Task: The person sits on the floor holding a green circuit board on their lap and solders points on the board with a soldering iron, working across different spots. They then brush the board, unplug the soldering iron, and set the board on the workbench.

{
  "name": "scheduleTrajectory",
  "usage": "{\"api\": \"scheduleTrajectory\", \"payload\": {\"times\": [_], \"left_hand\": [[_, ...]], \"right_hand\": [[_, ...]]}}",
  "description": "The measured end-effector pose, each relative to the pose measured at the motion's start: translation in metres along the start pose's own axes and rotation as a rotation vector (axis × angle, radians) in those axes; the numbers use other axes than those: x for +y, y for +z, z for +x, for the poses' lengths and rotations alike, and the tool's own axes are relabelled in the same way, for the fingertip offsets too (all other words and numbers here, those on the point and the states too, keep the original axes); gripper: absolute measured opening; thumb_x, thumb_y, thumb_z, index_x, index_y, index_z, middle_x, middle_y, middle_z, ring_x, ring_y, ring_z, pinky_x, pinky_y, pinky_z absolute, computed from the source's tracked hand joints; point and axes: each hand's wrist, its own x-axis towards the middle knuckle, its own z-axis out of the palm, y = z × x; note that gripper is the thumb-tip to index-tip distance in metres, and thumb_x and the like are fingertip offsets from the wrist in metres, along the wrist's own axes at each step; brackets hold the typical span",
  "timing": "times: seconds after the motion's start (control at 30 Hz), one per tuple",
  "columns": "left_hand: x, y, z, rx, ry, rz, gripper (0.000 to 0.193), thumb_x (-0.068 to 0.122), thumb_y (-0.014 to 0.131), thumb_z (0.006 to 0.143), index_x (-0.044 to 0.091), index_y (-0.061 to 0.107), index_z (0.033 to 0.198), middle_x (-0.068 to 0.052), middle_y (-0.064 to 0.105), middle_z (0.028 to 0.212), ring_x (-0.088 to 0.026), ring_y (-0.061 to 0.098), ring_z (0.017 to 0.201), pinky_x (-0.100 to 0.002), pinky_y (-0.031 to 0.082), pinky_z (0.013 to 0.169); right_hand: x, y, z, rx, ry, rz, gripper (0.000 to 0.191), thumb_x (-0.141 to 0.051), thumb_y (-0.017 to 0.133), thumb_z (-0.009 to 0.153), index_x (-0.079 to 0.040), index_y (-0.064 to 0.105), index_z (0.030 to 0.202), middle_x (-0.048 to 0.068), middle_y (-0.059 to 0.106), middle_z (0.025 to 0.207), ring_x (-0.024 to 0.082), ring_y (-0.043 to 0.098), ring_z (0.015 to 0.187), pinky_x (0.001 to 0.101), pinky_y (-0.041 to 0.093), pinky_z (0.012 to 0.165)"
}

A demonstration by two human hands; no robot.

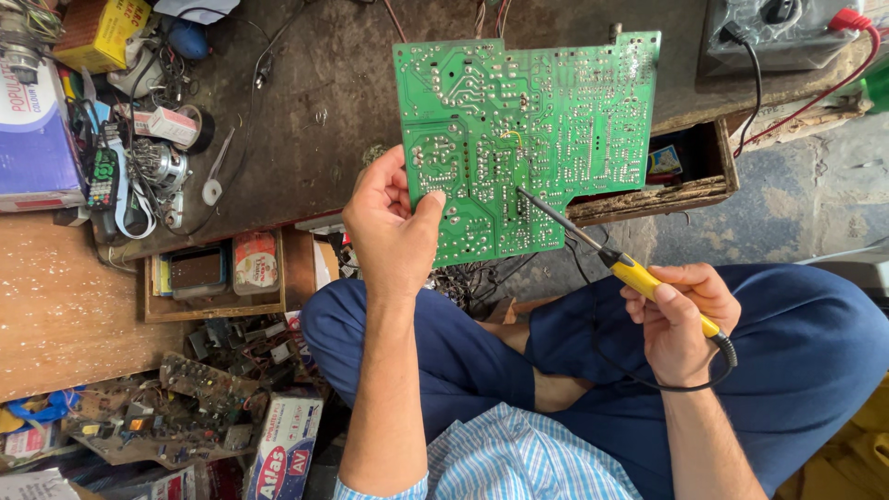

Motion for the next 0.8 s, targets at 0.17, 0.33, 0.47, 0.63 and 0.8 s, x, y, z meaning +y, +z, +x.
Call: {"api": "scheduleTrajectory", "payload": {"times": [0.17, 0.33, 0.47, 0.63, 0.8], "left_hand": [[0.000, -0.001, 0.000, -0.002, -0.006, 0.000, 0.044, -0.013, 0.069, 0.081, -0.003, 0.068, 0.123, 0.001, 0.067, 0.087, 0.000, 0.058, 0.068, -0.016, 0.047, 0.057], [0.000, 0.000, 0.000, 0.001, -0.001, -0.006, 0.044, -0.013, 0.068, 0.081, -0.002, 0.068, 0.123, 0.002, 0.067, 0.087, 0.000, 0.058, 0.068, -0.016, 0.048, 0.057], [-0.001, -0.001, 0.000, 0.002, 0.005, -0.003, 0.042, -0.012, 0.069, 0.081, -0.003, 0.069, 0.123, 0.001, 0.066, 0.088, 0.000, 0.058, 0.069, -0.016, 0.047, 0.057], [-0.002, -0.001, 0.000, -0.006, 0.004, 0.009, 0.044, -0.012, 0.069, 0.081, -0.002, 0.068, 0.124, 0.001, 0.067, 0.088, 0.000, 0.060, 0.069, -0.016, 0.049, 0.058], [-0.003, -0.001, 0.000, 0.005, -0.004, 0.005, 0.044, -0.012, 0.070, 0.080, -0.002, 0.068, 0.124, 0.001, 0.067, 0.087, 0.000, 0.059, 0.068, -0.016, 0.048, 0.057]], "right_hand": [[0.001, 0.000, 0.001, -0.022, -0.027, 0.013, 0.013, -0.004, 0.060, 0.101, 0.007, 0.062, 0.109, 0.023, 0.071, 0.092, 0.023, 0.071, 0.076, 0.0285, 0.057, 0.068], [0.001, -0.001, 0.000, -0.008, -0.021, -0.005, 0.014, -0.004, 0.060, 0.102, 0.007, 0.062, 0.110, 0.023, 0.071, 0.092, 0.024, 0.072, 0.079, 0.0291, 0.058, 0.069], [0.002, -0.002, 0.000, -0.027, -0.034, 0.004, 0.013, -0.003, 0.060, 0.102, 0.008, 0.062, 0.107, 0.024, 0.071, 0.091, 0.023, 0.071, 0.074, 0.0291, 0.057, 0.069], [0.005, -0.006, 0.004, 0.000, -0.035, 0.106, 0.015, -0.004, 0.061, 0.100, 0.007, 0.062, 0.111, 0.025, 0.071, 0.091, 0.023, 0.070, 0.070, 0.0292, 0.057, 0.066], [0.001, -0.016, 0.000, 0.013, -0.127, 0.177, 0.013, -0.003, 0.061, 0.103, 0.009, 0.061, 0.106, 0.027, 0.070, 0.091, 0.026, 0.069, 0.070, 0.0291, 0.056, 0.062]]}}
